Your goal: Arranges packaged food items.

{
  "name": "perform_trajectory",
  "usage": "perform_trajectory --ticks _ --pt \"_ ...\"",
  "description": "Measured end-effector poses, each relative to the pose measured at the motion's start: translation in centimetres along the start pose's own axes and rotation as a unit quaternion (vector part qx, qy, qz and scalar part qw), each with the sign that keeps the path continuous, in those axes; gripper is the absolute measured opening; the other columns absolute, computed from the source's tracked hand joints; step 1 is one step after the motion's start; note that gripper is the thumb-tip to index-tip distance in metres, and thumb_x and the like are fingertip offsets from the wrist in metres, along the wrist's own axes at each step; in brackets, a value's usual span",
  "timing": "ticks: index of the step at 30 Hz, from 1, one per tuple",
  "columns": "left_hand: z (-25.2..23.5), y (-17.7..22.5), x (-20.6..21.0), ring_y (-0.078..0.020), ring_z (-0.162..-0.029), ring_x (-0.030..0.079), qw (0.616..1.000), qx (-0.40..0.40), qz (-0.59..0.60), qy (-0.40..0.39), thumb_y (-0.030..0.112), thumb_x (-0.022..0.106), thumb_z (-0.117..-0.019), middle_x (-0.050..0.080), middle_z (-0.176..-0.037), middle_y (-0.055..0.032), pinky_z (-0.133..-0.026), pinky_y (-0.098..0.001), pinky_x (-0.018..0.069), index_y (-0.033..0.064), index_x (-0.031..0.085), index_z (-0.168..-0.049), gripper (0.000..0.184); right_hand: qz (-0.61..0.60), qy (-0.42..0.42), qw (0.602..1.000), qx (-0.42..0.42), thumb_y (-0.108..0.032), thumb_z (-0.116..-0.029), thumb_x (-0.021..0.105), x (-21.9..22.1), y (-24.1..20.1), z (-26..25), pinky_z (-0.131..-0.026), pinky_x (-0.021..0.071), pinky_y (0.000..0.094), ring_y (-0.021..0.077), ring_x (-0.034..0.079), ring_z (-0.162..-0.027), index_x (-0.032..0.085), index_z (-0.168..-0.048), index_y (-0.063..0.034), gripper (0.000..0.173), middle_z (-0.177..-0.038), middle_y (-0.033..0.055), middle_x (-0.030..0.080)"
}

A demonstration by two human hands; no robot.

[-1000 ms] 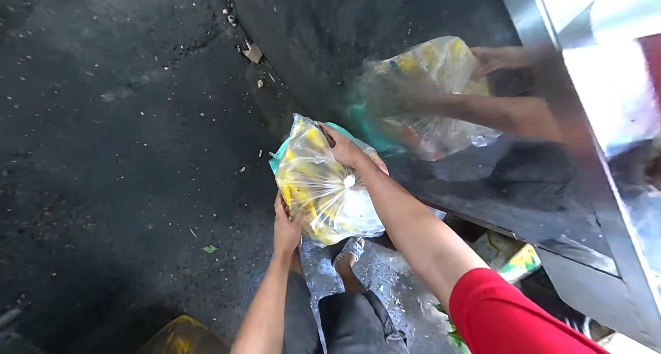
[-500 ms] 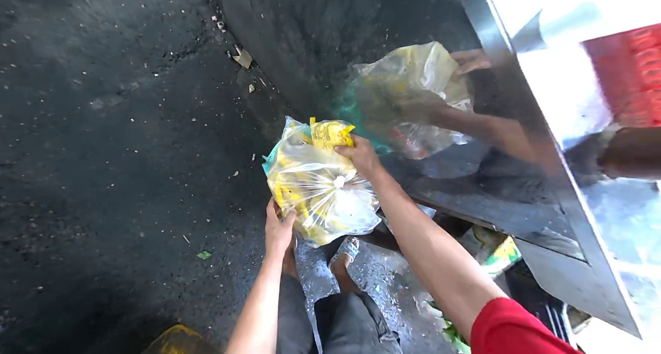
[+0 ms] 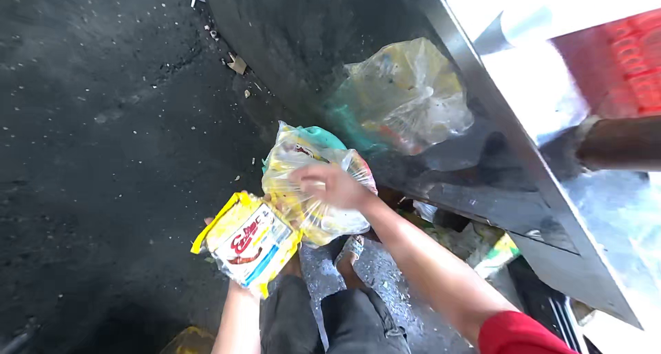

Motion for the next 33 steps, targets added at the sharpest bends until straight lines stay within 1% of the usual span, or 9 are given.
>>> perform_trajectory --ticks 3,7,10,13,16,18,21,30,33 --pt "2.6 -1.0 -5.0 -0.0396 -0.103 0.070 0.994 -0.076 0.076 0.002 0.054 0.039 -0.1046 0.070 -0.115 -0.0147 -0.080 -0.0639 0.0570 0.0141 0.058 -0.128 0.050 0.010 0.110 0.978 0.178 -0.007 -0.1042 0.046 -2.5 7.3 -6.3 -0.097 0.0582 0.0439 0.0226 0.072 -0.105 0.070 -0.119 -0.0011 0.028 -0.117 0.0142 0.072" --pt "4.7 -2.1 -9.0 -0.0459 -0.128 0.057 0.977 -0.109 0.142 -0.119 0.083 0.059 -0.0765 0.058 -0.142 -0.0206 -0.097 -0.0698 0.0487 0.0219 0.052 -0.148 0.094 0.258 -0.035 0.891 0.372 -0.013 -0.0967 0.064 -0.1 11.3 -9.5 -0.100 0.0481 0.0639 0.0442 0.061 -0.122 0.065 -0.119 0.0096 0.032 -0.128 0.0300 0.063" --pt "5.9 -3.0 -9.7 -0.0438 -0.130 0.056 0.970 -0.128 0.168 -0.124 0.085 0.055 -0.0776 0.057 -0.144 -0.0196 -0.099 -0.0657 0.0493 0.0200 0.054 -0.146 0.094 0.286 -0.073 0.854 0.428 -0.014 -0.0943 0.067 0.9 12.6 -9.7 -0.099 0.0485 0.0634 0.0425 0.061 -0.123 0.065 -0.114 0.0107 0.031 -0.129 0.0292 0.062" --pt "6.3 -4.1 -12.4 -0.0479 -0.131 0.054 0.962 -0.144 0.207 -0.102 0.086 0.056 -0.0744 0.054 -0.146 -0.0212 -0.096 -0.0710 0.0489 0.0172 0.052 -0.147 0.100 0.096 -0.009 0.886 0.453 -0.022 -0.0938 0.071 0.4 14.3 -9.9 -0.103 0.0459 0.0605 0.0406 0.058 -0.124 0.058 -0.128 0.0120 0.050 -0.133 0.0301 0.059" --pt "4.4 -5.8 -17.6 -0.0456 -0.142 0.043 0.947 -0.140 0.208 -0.201 0.089 0.051 -0.0748 0.038 -0.160 -0.0215 -0.106 -0.0713 0.0424 0.0161 0.029 -0.161 0.115 -0.118 0.137 0.869 0.460 -0.029 -0.0842 0.084 -0.3 16.3 -10.1 -0.103 0.0487 0.0574 0.0376 0.058 -0.124 0.052 -0.141 0.0040 0.073 -0.136 0.0260 0.058" --pt "4.7 -4.1 -14.5 -0.0392 -0.134 0.054 0.976 -0.115 0.137 -0.126 0.089 0.043 -0.0813 0.052 -0.148 -0.0207 -0.103 -0.0635 0.0492 0.0124 0.041 -0.155 0.107 -0.177 0.201 0.848 0.457 -0.028 -0.0842 0.084 -0.3 17.3 -9.9 -0.099 0.0500 0.0563 0.0370 0.059 -0.120 0.051 -0.141 0.0022 0.073 -0.134 0.0253 0.058" --pt "4.4 -0.5 -8.8 -0.0139 -0.099 0.074 0.999 -0.044 0.009 0.014 0.079 0.033 -0.0943 0.078 -0.103 -0.0036 -0.084 -0.0341 0.0624 0.0203 0.074 -0.110 0.073 -0.253 0.281 0.818 0.433 -0.026 -0.0900 0.079 0.0 18.5 -9.6 -0.098 0.0516 0.0548 0.0350 0.061 -0.117 0.051 -0.142 0.0009 0.065 -0.131 0.0238 0.060" --pt "2.6 -1.5 -9.7 -0.0178 -0.111 0.071 0.975 -0.081 0.097 -0.182 0.077 0.045 -0.0932 0.074 -0.119 -0.0088 -0.095 -0.0390 0.0590 0.0142 0.071 -0.126 0.075 -0.365 0.397 0.788 0.296 -0.023 -0.0918 0.069 -1.5 13.5 -7.0 -0.086 0.0589 0.0505 0.0294 0.067 -0.105 0.054 -0.134 -0.0024 0.049 -0.118 0.0187 0.066" --pt "5.9 1.2 -2.1 -0.0025 -0.073 0.066 0.978 -0.062 -0.044 0.194 0.061 0.010 -0.1059 0.065 -0.080 -0.0017 -0.061 -0.0155 0.0537 0.0116 0.058 -0.103 0.069 -0.158 0.428 0.846 0.275 -0.028 -0.0896 0.074 -2.4 8.9 -1.2 -0.089 0.0544 0.0555 0.0343 0.063 -0.108 0.045 -0.142 -0.0009 0.066 -0.122 0.0230 0.061"
Point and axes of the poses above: each hand's wrist, its own z-axis away from the middle knuckle, its own x-axis out of the palm, y = z × x, the point moved 6 cm from there along -z, towards the middle knuckle
